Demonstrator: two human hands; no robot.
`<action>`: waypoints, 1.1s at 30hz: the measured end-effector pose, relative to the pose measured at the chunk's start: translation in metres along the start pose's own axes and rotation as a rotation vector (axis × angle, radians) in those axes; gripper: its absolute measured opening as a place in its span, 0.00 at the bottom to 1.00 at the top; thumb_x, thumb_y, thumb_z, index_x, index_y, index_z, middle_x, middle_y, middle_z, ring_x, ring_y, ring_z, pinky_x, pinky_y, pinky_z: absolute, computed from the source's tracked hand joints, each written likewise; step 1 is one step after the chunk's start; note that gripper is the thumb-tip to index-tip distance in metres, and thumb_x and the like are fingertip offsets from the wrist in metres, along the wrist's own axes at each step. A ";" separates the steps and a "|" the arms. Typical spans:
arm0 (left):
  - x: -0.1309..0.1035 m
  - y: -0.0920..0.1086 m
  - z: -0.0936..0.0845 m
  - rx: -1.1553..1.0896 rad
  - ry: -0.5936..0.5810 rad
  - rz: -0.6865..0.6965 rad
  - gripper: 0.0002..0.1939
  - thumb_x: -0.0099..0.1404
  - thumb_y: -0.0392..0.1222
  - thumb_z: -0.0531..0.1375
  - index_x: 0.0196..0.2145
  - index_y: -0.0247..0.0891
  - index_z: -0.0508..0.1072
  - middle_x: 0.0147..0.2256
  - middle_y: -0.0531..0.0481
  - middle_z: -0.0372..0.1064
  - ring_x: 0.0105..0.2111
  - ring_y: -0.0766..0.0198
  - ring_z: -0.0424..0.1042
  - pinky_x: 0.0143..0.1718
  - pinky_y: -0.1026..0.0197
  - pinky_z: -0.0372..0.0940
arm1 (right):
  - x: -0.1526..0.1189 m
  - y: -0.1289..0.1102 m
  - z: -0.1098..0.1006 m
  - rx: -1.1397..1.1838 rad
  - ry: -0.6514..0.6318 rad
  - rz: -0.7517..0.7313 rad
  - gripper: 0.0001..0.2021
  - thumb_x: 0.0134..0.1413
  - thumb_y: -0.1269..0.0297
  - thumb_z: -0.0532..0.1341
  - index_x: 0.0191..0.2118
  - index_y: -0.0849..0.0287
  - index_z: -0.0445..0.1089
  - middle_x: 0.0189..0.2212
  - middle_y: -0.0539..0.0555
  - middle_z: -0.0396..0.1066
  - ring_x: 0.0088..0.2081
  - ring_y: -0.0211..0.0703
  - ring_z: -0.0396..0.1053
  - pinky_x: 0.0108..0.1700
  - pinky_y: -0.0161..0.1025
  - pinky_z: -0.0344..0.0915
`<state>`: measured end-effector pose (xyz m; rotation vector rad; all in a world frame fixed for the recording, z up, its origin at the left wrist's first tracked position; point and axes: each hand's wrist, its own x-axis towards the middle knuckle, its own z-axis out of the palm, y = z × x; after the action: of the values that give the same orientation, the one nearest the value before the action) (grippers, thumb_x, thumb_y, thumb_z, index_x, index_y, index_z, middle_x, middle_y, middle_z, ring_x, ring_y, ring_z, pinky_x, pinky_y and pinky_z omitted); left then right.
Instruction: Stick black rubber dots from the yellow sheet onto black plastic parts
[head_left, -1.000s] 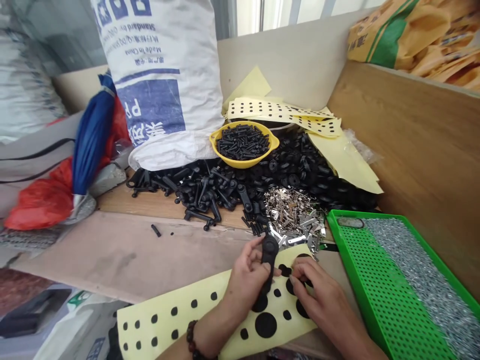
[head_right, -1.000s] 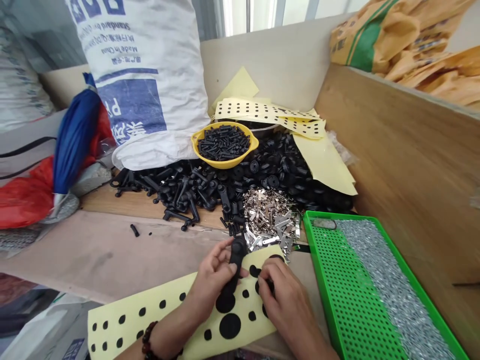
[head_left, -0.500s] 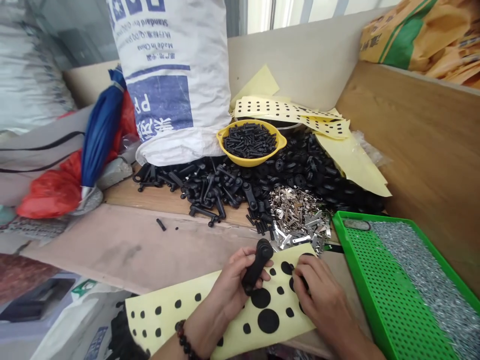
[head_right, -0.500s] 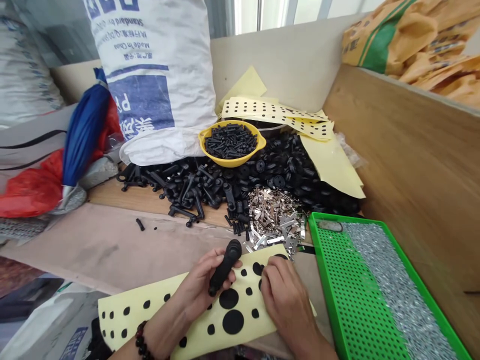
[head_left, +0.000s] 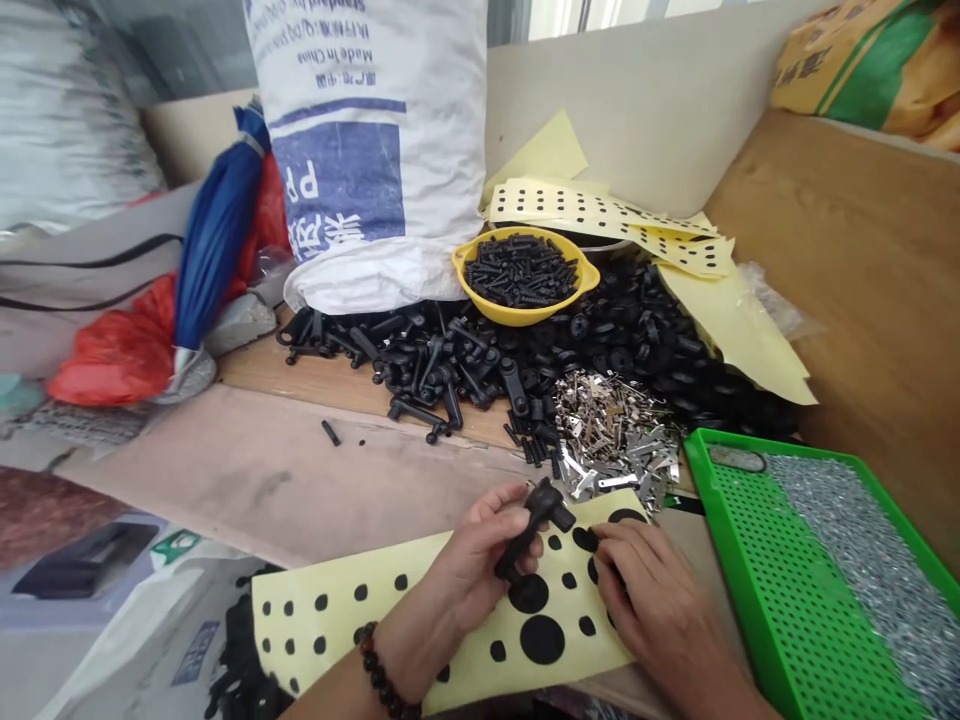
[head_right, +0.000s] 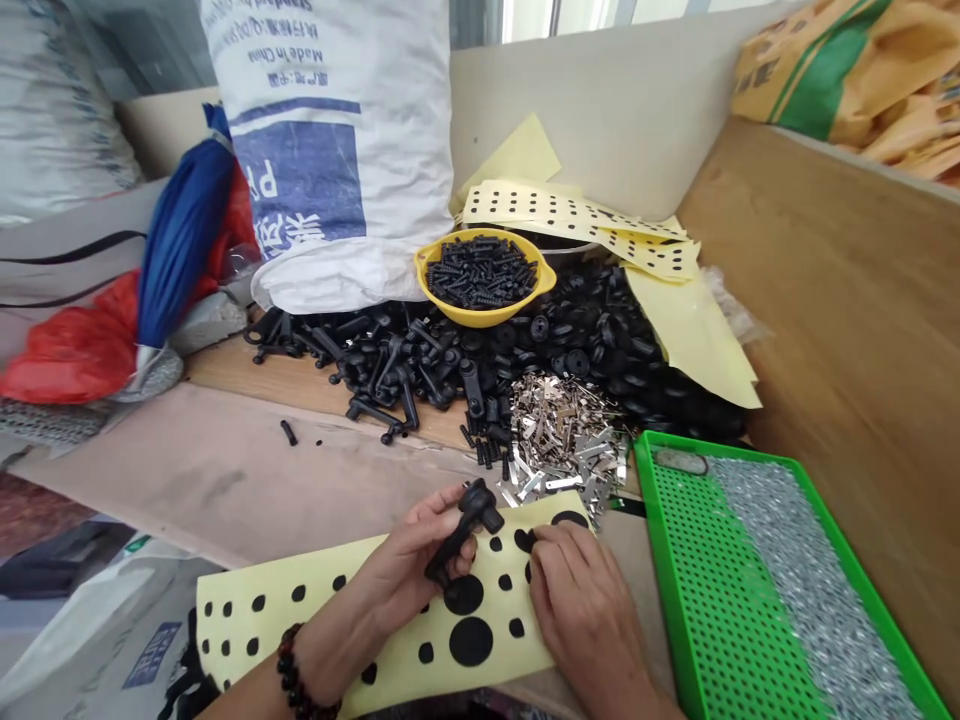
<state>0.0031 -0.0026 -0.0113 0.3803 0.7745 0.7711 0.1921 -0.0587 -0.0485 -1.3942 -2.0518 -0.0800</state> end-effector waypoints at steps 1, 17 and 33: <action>-0.001 0.000 0.001 -0.006 -0.029 -0.013 0.21 0.51 0.38 0.68 0.42 0.33 0.68 0.31 0.48 0.69 0.24 0.71 0.67 0.23 0.71 0.58 | -0.002 0.000 0.000 -0.029 -0.004 -0.020 0.07 0.58 0.76 0.52 0.35 0.58 0.63 0.35 0.60 0.73 0.40 0.53 0.68 0.42 0.50 0.65; -0.004 0.004 -0.001 0.160 -0.065 0.029 0.18 0.50 0.38 0.65 0.39 0.31 0.70 0.34 0.40 0.75 0.22 0.67 0.71 0.25 0.67 0.64 | -0.010 0.000 -0.010 0.158 -0.092 0.096 0.06 0.59 0.69 0.52 0.32 0.53 0.62 0.45 0.61 0.74 0.49 0.54 0.71 0.45 0.51 0.70; -0.002 0.008 0.000 0.266 0.007 0.054 0.20 0.48 0.39 0.66 0.39 0.33 0.69 0.32 0.44 0.75 0.20 0.68 0.70 0.24 0.67 0.63 | 0.004 0.000 -0.013 0.232 0.066 0.257 0.06 0.58 0.70 0.56 0.31 0.53 0.62 0.36 0.55 0.70 0.41 0.50 0.68 0.42 0.45 0.65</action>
<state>-0.0019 0.0012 -0.0054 0.6392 0.8791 0.7215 0.1972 -0.0610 -0.0357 -1.4729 -1.7494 0.2121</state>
